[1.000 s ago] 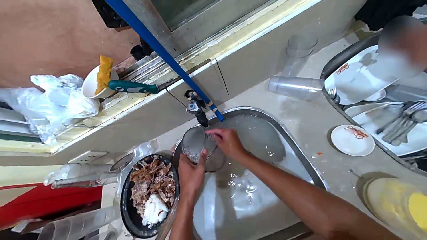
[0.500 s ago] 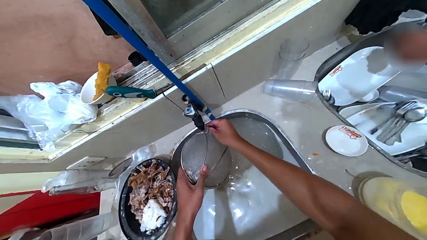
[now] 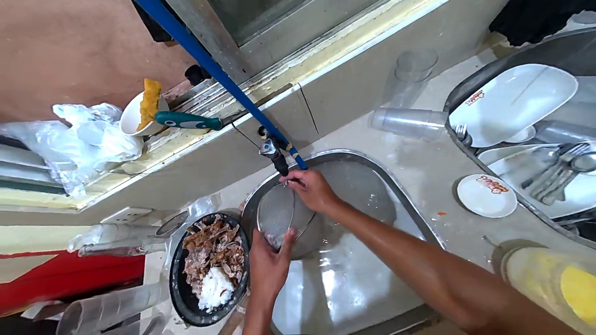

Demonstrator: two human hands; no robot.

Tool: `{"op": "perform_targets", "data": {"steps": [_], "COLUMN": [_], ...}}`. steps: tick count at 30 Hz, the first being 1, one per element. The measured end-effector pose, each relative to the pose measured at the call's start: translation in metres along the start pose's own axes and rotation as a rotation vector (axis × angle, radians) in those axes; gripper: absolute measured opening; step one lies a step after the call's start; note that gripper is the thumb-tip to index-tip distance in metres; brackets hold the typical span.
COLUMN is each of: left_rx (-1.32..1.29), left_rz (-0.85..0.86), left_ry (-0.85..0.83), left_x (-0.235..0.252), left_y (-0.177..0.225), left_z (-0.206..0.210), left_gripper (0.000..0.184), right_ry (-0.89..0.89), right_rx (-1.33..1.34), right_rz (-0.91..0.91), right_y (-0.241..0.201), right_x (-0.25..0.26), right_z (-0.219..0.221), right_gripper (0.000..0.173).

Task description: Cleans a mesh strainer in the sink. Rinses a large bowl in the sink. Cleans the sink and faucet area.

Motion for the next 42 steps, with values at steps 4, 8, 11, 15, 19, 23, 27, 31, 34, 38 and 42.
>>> {"op": "perform_targets", "data": {"steps": [4, 8, 11, 15, 19, 23, 27, 31, 34, 38, 42], "left_rx": [0.129, 0.098, 0.149, 0.181, 0.135, 0.113, 0.14, 0.122, 0.091, 0.136, 0.134], "left_rz": [-0.101, -0.075, -0.089, -0.04, -0.03, -0.019, 0.032, 0.071, 0.081, 0.075, 0.059], "left_ry": [-0.048, -0.115, -0.2, -0.343, -0.558, -0.6, -0.565, -0.683, -0.719, -0.727, -0.752], "left_x": [0.018, 0.038, 0.05, 0.075, 0.095, 0.13, 0.153, 0.147, 0.15, 0.155, 0.154], "left_y": [0.005, 0.011, 0.022, 0.025, 0.023, 0.032, 0.023, 0.034, 0.05, 0.037, 0.031], "left_z": [0.005, 0.009, 0.019, 0.034, 0.054, 0.07, 0.07, 0.072, 0.072, 0.065, 0.066], "left_gripper": [0.068, 0.053, 0.066, 0.052, 0.055, 0.047, 0.034, 0.049, 0.054, 0.041, 0.047], "right_ry": [-0.096, -0.257, -0.067, -0.086, -0.143, -0.043, -0.134, -0.114, 0.004, -0.175, -0.242], "right_rx": [-0.193, -0.157, -0.168, -0.169, -0.303, -0.411, -0.336, -0.398, -0.399, -0.253, -0.333], "right_rz": [-0.145, -0.404, -0.262, -0.369, -0.296, -0.025, -0.129, -0.241, -0.137, -0.158, -0.399], "right_y": [-0.044, -0.052, -0.028, -0.032, -0.004, 0.009, 0.0, 0.01, 0.003, -0.005, 0.005], "right_x": [-0.03, -0.039, -0.013, -0.032, -0.004, 0.027, 0.011, 0.028, 0.036, 0.007, 0.024], "right_z": [0.017, 0.018, -0.006, -0.001, -0.022, -0.03, -0.012, -0.03, -0.031, -0.008, -0.012], "right_gripper": [0.024, 0.031, 0.027, 0.028, 0.024, 0.023, 0.019, 0.022, 0.019, 0.023, 0.02]}}
Point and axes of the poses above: each hand's wrist, its own x-axis towards the middle knuckle, its own z-axis out of the palm, y = z × x, the point moved 6 cm from there along x, towards the middle knuckle, and after that the axes turned 14 degrees about -x, right-handed, at the moved point
